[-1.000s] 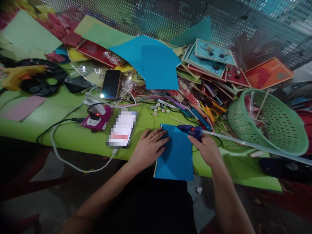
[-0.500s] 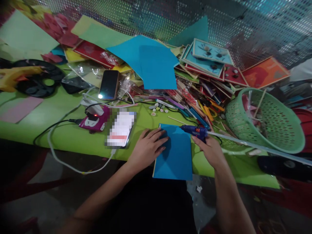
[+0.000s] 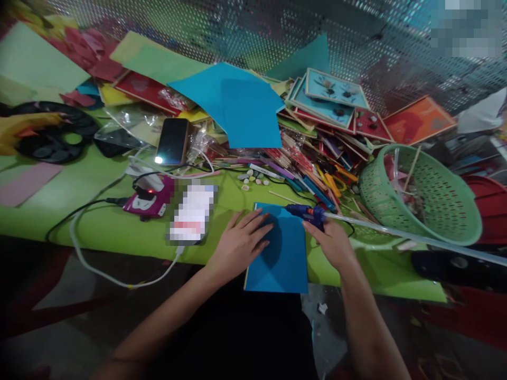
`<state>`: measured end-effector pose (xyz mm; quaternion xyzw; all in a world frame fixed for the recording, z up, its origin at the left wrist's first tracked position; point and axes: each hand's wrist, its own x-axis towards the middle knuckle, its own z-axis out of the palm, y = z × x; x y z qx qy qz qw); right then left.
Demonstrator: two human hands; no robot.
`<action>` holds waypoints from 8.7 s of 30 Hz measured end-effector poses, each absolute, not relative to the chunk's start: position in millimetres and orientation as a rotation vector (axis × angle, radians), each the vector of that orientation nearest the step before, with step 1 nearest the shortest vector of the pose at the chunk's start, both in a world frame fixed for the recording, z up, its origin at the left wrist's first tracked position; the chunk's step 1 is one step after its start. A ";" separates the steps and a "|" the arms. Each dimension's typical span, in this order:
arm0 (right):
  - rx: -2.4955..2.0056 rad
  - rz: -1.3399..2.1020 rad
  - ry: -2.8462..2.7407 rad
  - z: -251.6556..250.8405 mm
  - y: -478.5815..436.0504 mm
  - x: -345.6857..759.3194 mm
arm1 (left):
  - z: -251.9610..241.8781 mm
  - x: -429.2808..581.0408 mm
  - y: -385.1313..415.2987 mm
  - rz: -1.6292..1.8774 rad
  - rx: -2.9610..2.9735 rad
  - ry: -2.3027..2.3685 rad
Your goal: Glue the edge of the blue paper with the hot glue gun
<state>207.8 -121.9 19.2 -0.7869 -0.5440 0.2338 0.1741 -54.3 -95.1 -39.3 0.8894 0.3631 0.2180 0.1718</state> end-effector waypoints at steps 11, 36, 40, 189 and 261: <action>-2.225 0.680 -1.531 27.5 -126.6 210.9 | -46.7 -41.2 -87.9 0.608 2.504 0.883; -2.297 0.693 -1.481 19.5 -130.8 217.4 | -43.0 -42.0 -87.5 0.589 2.536 0.842; -2.306 0.698 -1.444 20.1 -133.9 220.5 | -43.3 -41.4 -87.7 0.587 2.531 0.854; -2.307 -0.100 -1.582 92.7 -117.0 266.3 | -53.6 -43.8 -84.4 0.591 2.514 0.838; -1.662 -0.450 -2.763 6.1 -63.9 193.5 | -40.9 -46.9 -89.8 0.698 2.378 1.102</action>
